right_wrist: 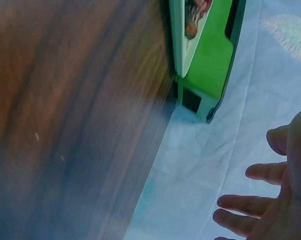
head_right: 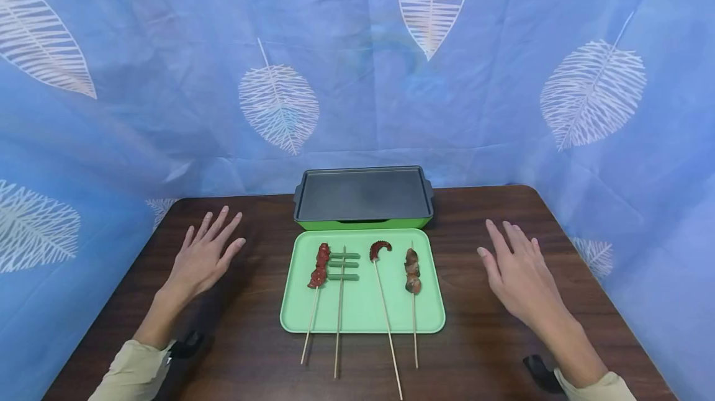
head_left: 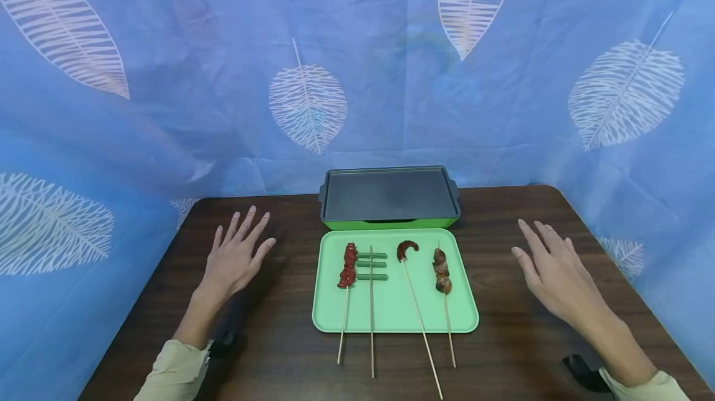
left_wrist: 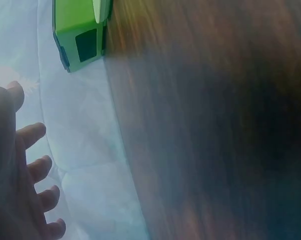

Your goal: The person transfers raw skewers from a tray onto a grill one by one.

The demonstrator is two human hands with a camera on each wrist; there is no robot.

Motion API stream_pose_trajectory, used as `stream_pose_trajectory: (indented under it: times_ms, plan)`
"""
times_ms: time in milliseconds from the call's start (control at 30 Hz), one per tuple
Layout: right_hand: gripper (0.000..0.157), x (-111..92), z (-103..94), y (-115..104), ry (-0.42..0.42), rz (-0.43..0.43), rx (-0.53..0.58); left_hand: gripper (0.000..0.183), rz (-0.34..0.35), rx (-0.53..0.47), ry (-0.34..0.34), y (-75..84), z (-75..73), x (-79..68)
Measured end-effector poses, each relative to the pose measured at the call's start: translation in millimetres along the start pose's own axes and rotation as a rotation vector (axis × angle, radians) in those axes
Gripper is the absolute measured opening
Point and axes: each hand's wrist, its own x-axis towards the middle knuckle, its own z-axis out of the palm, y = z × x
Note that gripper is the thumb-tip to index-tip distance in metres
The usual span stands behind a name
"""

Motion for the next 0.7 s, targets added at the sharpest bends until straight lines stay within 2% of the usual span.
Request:
stream_pose_trajectory:
  times_ms: [167,267,600,700]
  plan:
    - [0.056,-9,-0.2,-13,0.048,-0.011,0.02,0.069,-0.005,-0.019,-0.018,4.8,1.8,-5.9]
    - [0.054,-16,-0.7,-22,0.069,0.011,0.053,0.068,0.006,-0.035,-0.033,10.1,5.6,-9.7]
    - [0.05,-34,-3.7,-48,0.014,0.146,0.228,0.062,0.097,-0.183,-0.049,32.0,15.2,-17.3]
    - [0.046,-39,-2.2,-52,-0.01,0.178,0.281,0.063,0.112,-0.221,-0.081,37.5,19.8,-17.5]
